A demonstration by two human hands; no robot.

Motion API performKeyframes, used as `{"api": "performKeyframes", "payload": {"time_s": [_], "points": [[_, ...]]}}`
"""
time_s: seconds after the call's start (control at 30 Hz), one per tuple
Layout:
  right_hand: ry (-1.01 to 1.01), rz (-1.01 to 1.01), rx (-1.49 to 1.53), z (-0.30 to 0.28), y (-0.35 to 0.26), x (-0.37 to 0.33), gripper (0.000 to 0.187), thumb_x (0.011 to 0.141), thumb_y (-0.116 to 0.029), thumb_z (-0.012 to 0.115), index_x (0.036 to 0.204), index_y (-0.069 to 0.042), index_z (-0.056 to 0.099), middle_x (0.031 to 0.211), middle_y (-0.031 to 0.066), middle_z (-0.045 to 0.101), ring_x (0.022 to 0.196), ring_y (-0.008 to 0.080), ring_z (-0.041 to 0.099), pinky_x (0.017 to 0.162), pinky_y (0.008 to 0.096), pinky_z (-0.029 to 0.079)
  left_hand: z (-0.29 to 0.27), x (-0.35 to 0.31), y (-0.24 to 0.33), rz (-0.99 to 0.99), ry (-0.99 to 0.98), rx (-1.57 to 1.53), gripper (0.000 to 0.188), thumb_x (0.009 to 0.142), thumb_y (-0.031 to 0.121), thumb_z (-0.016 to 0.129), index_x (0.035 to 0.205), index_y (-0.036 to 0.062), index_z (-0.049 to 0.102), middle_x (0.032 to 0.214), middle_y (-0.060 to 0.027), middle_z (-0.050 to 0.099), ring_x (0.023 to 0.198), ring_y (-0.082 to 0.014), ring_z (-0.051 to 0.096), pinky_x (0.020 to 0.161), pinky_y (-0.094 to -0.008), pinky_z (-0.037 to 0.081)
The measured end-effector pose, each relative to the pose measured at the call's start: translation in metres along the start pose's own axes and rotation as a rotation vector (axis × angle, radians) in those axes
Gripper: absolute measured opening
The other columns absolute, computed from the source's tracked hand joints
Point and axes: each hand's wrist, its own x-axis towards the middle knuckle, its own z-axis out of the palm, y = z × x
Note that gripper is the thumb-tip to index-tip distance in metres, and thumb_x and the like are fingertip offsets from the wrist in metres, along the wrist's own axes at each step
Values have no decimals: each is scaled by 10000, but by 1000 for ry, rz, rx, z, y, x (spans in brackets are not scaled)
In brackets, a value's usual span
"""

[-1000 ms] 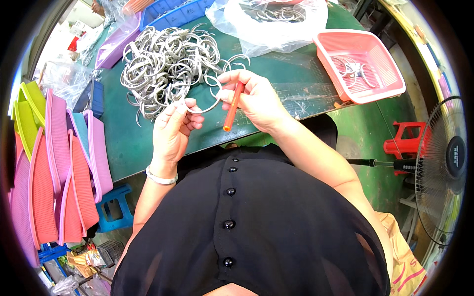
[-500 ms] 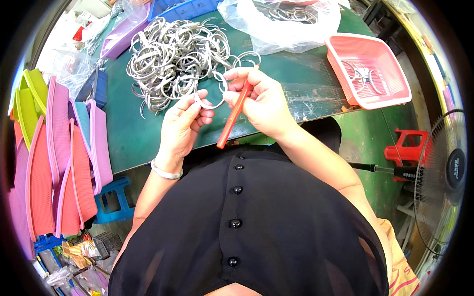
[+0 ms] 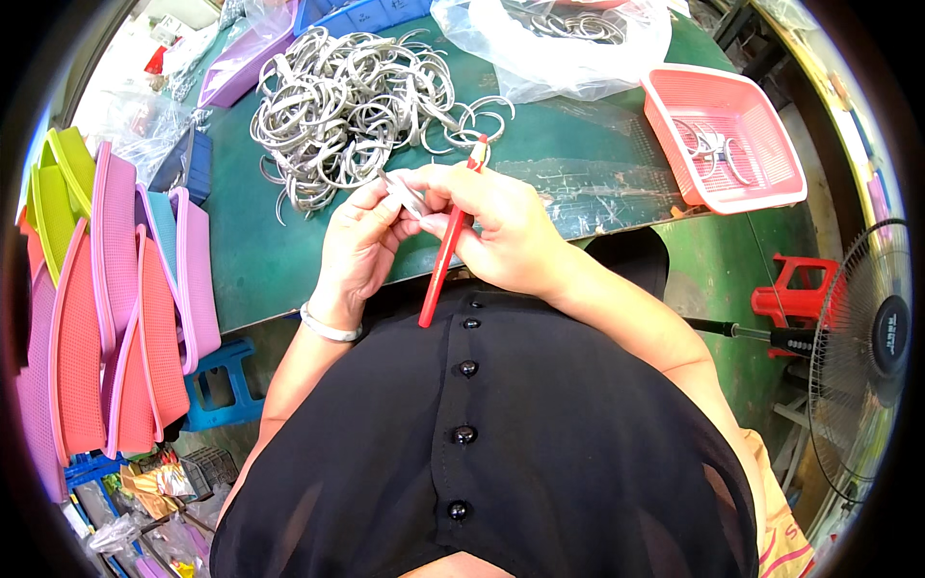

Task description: The person uses a red pen to mark individual silver-colored metal components by hand and then places them into a plastic bag. They handle the items one at a time from a large pile on the workbench.

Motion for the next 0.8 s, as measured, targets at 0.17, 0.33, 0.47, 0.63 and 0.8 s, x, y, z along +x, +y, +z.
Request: {"api": "performKeyframes", "payload": {"time_s": [0.17,0.33,0.47,0.63,0.8], "points": [[97,97,72,1,9,-9,407,711,71,611,1097,-27,527,790,75,581,736,152,585,693,247,468,0,-4,-1,211,35,145,236,878,64,492,1092,-28,524,932,-103,593,764,-137,581,689,-247,493],[174,278,403,4,23,-19,434,759,98,563,1161,-41,473,917,54,571,841,117,562,762,253,465,6,-10,3,576,20,547,212,854,-14,493,1057,-35,552,972,-113,569,833,-158,573,714,-266,485],[203,333,573,3,27,-16,432,771,92,554,1171,-44,466,926,61,567,847,118,564,765,242,473,10,-14,6,764,-45,793,226,820,-67,513,1029,-9,579,964,-90,530,788,-120,543,681,-215,453],[184,394,646,2,28,-16,433,778,83,549,1181,-50,462,938,74,570,842,122,576,755,244,487,19,-18,14,842,-65,938,233,802,-73,535,1018,-7,590,927,-81,529,726,-98,494,621,-189,398],[185,398,662,3,31,-15,421,784,66,551,1179,-47,462,933,81,572,823,130,591,736,249,496,24,-20,17,880,-74,986,231,793,-74,548,1009,-6,596,901,-76,534,716,-102,484,604,-191,388]]}}
